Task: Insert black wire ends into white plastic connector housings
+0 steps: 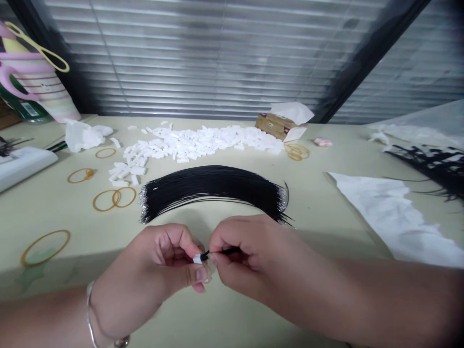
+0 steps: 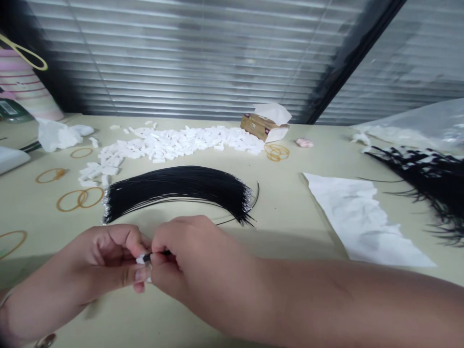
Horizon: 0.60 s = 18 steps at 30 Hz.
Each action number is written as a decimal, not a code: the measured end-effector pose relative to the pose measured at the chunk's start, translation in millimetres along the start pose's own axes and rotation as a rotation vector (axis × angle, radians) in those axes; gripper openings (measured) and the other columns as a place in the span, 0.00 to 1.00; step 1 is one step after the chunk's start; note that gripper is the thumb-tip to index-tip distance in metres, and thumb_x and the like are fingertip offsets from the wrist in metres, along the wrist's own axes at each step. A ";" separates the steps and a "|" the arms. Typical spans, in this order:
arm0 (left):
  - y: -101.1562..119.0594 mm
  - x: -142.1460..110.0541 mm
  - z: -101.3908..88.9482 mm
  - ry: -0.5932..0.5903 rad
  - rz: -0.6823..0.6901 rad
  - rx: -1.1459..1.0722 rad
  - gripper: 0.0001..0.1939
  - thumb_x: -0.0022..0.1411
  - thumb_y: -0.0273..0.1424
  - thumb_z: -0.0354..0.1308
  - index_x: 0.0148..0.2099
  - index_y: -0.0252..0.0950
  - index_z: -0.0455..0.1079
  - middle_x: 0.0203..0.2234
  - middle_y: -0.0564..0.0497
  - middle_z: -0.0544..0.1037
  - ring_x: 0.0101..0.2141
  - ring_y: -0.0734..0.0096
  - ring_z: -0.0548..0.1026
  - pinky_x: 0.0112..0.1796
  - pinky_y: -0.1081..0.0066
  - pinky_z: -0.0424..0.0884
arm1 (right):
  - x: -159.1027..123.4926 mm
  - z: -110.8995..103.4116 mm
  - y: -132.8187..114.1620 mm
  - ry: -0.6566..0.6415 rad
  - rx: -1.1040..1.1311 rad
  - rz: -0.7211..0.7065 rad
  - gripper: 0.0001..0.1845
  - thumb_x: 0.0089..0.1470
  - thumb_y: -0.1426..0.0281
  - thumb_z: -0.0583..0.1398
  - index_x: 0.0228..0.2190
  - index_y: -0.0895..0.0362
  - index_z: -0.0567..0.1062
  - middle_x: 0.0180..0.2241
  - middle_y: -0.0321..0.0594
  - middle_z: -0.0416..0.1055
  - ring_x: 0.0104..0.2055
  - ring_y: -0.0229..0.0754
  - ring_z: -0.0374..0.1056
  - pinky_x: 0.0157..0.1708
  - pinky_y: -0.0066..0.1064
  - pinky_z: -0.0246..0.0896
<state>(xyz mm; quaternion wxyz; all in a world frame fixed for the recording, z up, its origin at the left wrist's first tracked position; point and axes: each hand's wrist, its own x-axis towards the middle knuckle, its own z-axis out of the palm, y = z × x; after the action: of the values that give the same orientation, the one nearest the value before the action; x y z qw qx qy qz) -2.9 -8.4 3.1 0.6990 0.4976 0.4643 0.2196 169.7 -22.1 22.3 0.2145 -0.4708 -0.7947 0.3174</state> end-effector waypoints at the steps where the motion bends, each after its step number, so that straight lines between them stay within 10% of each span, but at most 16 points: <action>1: 0.3 0.1 0.0 0.002 -0.004 0.002 0.06 0.45 0.25 0.62 0.24 0.33 0.66 0.15 0.58 0.74 0.21 0.81 0.71 0.24 0.82 0.65 | 0.3 0.2 0.0 0.008 -0.003 -0.001 0.09 0.42 0.79 0.56 0.16 0.60 0.63 0.16 0.26 0.56 0.18 0.24 0.49 0.17 0.17 0.44; 18: 0.6 -25.7 11.7 -0.189 0.015 -0.039 0.09 0.48 0.26 0.60 0.25 0.35 0.61 0.21 0.57 0.68 0.25 0.78 0.70 0.28 0.76 0.65 | -28.8 -37.5 -7.3 0.021 -0.333 -0.105 0.07 0.48 0.69 0.56 0.21 0.54 0.68 0.24 0.37 0.62 0.24 0.36 0.59 0.22 0.27 0.54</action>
<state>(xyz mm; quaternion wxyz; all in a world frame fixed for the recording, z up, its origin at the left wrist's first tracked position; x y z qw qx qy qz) -4.8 -33.6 15.6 0.7475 0.5059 0.3882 0.1860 202.6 -38.8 52.7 0.1581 -0.4609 -0.8576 0.1647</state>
